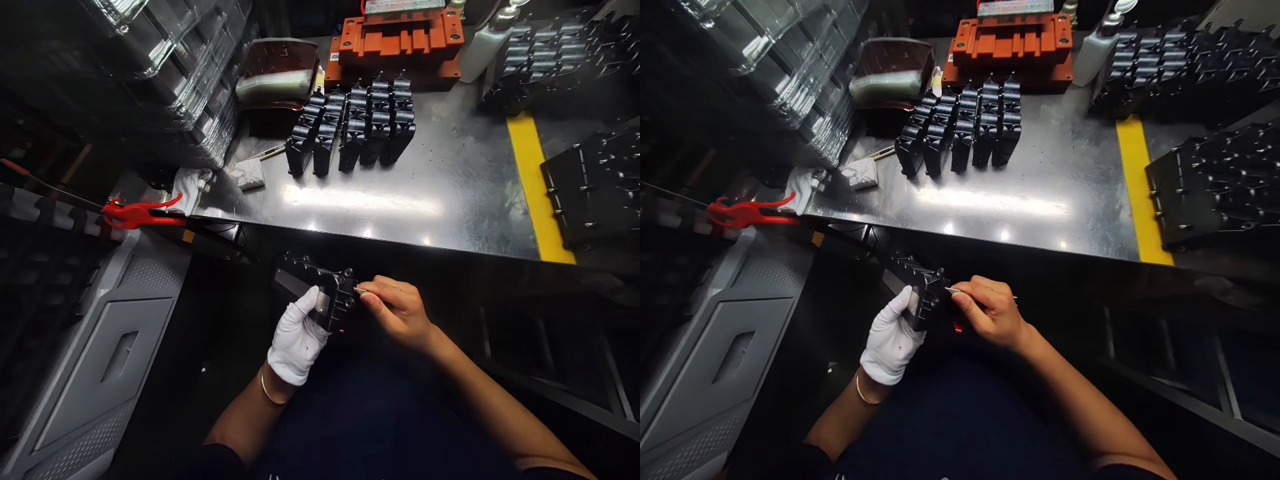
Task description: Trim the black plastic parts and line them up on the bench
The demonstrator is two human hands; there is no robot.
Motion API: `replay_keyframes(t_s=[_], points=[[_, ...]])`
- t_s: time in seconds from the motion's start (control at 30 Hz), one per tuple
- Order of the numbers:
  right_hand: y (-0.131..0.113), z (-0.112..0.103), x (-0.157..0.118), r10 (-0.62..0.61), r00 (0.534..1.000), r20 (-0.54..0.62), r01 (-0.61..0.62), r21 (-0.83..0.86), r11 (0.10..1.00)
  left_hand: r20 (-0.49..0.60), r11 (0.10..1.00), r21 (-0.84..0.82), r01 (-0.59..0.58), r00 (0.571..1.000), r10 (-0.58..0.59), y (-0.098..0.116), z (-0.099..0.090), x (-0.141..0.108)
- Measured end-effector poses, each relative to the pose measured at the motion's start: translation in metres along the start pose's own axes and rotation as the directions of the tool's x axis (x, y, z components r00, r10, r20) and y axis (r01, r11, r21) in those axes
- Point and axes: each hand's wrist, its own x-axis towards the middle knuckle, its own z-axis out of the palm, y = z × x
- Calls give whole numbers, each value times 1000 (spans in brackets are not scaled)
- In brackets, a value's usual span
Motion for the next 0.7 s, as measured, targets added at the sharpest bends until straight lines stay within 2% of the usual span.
replay_keyframes(t_s=[0.1, 0.53, 0.7], points=[[0, 1, -1, -13, 1000, -1, 13, -8, 1000, -43, 1000, 9, -3, 999, 3, -1, 3, -2], [-1, -1, -1, -42, 999, -10, 43, 17, 999, 4, 995, 90, -41, 999, 41, -6, 2, -4], [-2, -2, 0, -44, 999, -14, 44, 14, 999, -11, 994, 93, -57, 998, 59, -7, 3, -5]])
